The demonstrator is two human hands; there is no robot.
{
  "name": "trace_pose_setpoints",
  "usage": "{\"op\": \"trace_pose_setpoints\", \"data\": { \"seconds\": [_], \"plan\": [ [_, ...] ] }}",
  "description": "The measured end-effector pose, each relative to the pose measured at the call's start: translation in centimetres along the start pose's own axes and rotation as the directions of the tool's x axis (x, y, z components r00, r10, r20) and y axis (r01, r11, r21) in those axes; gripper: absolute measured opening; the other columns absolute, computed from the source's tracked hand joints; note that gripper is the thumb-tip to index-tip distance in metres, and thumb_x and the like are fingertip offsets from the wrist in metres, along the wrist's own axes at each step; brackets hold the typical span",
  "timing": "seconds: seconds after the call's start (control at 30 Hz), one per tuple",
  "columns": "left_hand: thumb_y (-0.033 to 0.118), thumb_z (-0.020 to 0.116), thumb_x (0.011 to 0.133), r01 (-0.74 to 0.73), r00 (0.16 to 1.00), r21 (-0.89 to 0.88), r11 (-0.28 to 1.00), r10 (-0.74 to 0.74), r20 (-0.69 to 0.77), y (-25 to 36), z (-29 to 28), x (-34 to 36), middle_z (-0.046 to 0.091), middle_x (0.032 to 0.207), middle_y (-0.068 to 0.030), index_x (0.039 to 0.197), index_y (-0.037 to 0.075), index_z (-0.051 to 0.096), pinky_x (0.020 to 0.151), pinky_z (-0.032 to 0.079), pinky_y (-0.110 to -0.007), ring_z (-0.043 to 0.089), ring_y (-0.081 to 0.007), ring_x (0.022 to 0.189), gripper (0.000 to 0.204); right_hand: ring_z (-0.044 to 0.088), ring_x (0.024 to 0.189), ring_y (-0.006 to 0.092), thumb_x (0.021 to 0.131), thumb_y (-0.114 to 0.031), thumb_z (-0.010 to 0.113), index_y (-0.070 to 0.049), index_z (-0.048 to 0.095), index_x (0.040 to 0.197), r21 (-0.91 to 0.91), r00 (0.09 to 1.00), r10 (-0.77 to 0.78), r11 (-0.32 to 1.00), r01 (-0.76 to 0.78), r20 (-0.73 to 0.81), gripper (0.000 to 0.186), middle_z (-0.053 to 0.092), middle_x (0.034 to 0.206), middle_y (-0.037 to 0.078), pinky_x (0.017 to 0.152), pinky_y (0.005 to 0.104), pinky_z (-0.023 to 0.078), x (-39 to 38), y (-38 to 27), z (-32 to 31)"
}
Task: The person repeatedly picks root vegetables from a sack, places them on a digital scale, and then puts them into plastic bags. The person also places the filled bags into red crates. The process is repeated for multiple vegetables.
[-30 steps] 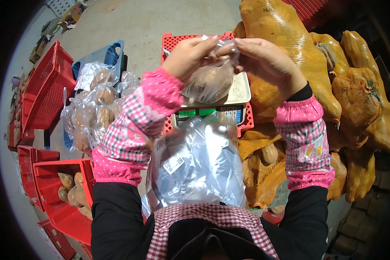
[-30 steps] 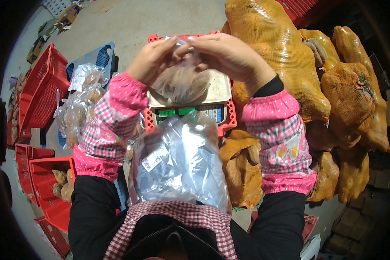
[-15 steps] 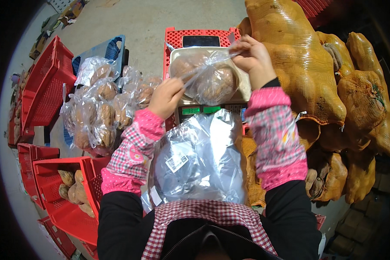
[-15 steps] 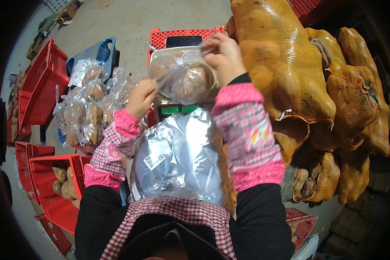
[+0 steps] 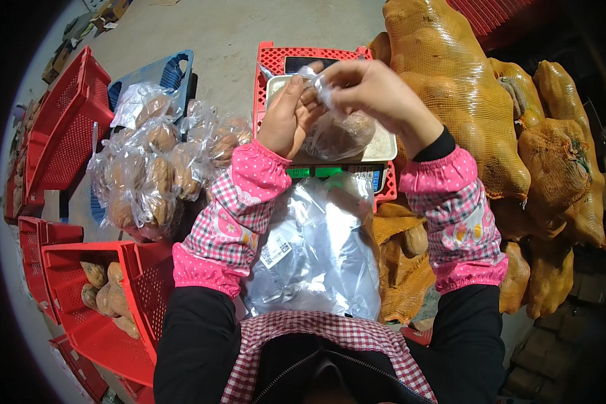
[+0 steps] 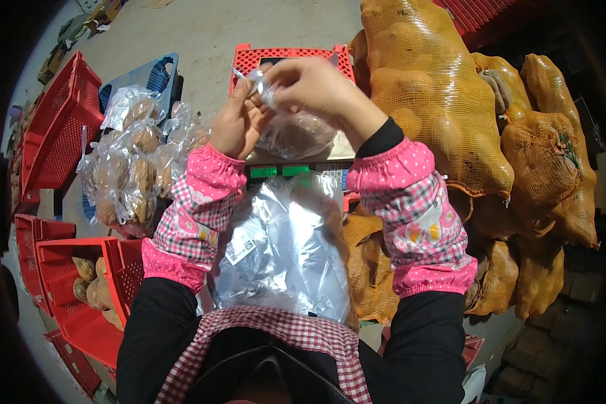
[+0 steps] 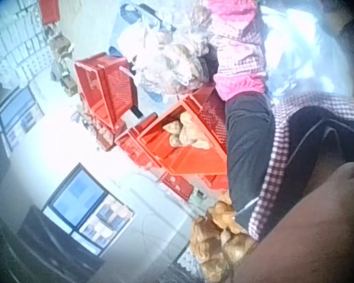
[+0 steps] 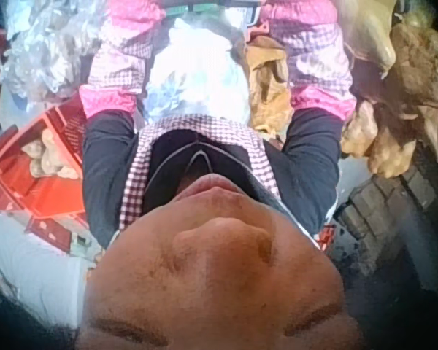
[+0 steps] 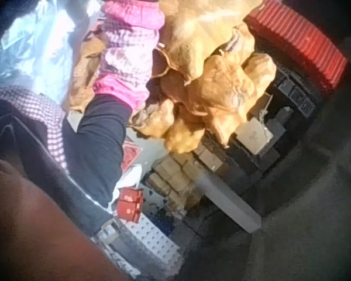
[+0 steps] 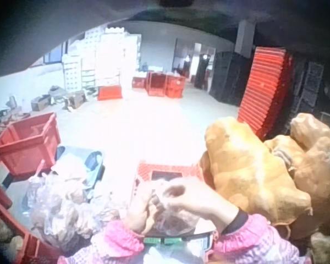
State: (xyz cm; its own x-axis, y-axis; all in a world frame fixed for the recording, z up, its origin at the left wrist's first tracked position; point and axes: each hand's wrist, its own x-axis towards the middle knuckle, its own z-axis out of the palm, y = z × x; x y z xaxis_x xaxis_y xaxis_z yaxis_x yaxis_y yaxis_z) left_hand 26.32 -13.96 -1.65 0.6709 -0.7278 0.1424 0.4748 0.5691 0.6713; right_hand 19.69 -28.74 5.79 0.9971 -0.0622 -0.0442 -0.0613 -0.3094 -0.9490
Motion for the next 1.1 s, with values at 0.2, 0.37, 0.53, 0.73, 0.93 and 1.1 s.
{"op": "trace_pose_setpoints", "data": {
  "seconds": [0.2,0.37,0.53,0.73,0.93,1.1],
  "plan": [
    [0.01,0.048,0.091,0.198,0.978,0.728,0.657,-0.086,-0.188,-1.8,-2.7,-5.1,0.06,0.082,-0.0067,0.107,0.001,0.06,0.072,0.045,-0.026,0.056,-0.0135,0.073,0.022,0.063,0.069,0.0189,0.057,-0.012,0.076,0.0,0.065,0.089,-0.403,0.809,-0.143,0.907,-0.124,-0.57,0.036,0.066,0.078,0.011,0.066,0.0283,0.051,5.8,6.7,-4.3],
    [-0.002,0.049,0.077,-0.26,0.961,0.918,0.299,0.173,0.216,-1.5,-3.3,-8.6,0.059,0.089,-0.0111,0.089,0.0,0.057,0.08,0.043,-0.034,0.054,-0.0287,0.088,0.015,0.063,0.081,0.0141,0.059,-0.006,0.079,0.002,0.064,0.094,-0.528,0.811,-0.141,0.818,-0.227,-0.567,0.039,0.067,0.092,0.01,0.072,0.0257,0.051,7.5,10.9,-4.5],
    [0.004,0.058,0.075,-0.388,0.91,0.903,0.184,0.234,0.343,0.4,-4.0,-6.7,0.059,0.095,-0.0124,0.096,0.001,0.059,0.081,0.044,-0.037,0.056,-0.0297,0.088,0.021,0.064,0.081,0.0187,0.07,-0.013,0.072,0.002,0.066,0.097,-0.382,0.75,-0.156,0.914,-0.137,-0.643,0.032,0.068,0.09,0.013,0.075,0.0287,0.05,4.8,8.8,-4.4],
    [0.035,0.066,0.073,-0.308,0.942,0.941,-0.139,0.094,0.322,-0.7,-0.7,1.1,0.061,0.106,-0.013,0.105,0.011,0.06,0.074,0.049,-0.045,0.06,-0.0325,0.091,0.041,0.054,0.076,0.0067,0.09,-0.008,0.058,0.001,0.059,0.097,-0.119,0.856,-0.351,0.936,0.331,-0.38,0.012,0.058,0.087,0.001,0.064,0.0185,0.043,-0.3,0.6,2.0],
    [0.031,0.06,0.079,-0.224,0.803,0.928,-0.297,0.483,0.349,1.0,-2.4,1.3,0.063,0.078,-0.0048,0.084,0.016,0.065,0.065,0.05,-0.037,0.063,-0.0243,0.076,0.017,0.053,0.072,0.004,0.087,-0.002,0.061,0.0,0.059,0.097,-0.21,0.831,-0.413,0.91,0.358,-0.374,0.011,0.058,0.08,0.0,0.062,0.0163,0.042,-2.1,-5.7,8.6],
    [0.016,0.061,0.079,0.031,0.689,0.994,-0.102,0.723,0.053,13.1,-7.7,-2.8,0.062,0.077,-0.0146,0.079,0.008,0.061,0.062,0.049,-0.04,0.061,-0.0331,0.072,0.008,0.053,0.08,0.01,0.081,0.01,0.057,0.003,0.057,0.102,-0.303,0.731,-0.672,0.724,0.619,-0.113,0.021,0.052,0.095,0.006,0.069,0.0194,0.042,-2.1,-7.2,9.7]
  ]
}}
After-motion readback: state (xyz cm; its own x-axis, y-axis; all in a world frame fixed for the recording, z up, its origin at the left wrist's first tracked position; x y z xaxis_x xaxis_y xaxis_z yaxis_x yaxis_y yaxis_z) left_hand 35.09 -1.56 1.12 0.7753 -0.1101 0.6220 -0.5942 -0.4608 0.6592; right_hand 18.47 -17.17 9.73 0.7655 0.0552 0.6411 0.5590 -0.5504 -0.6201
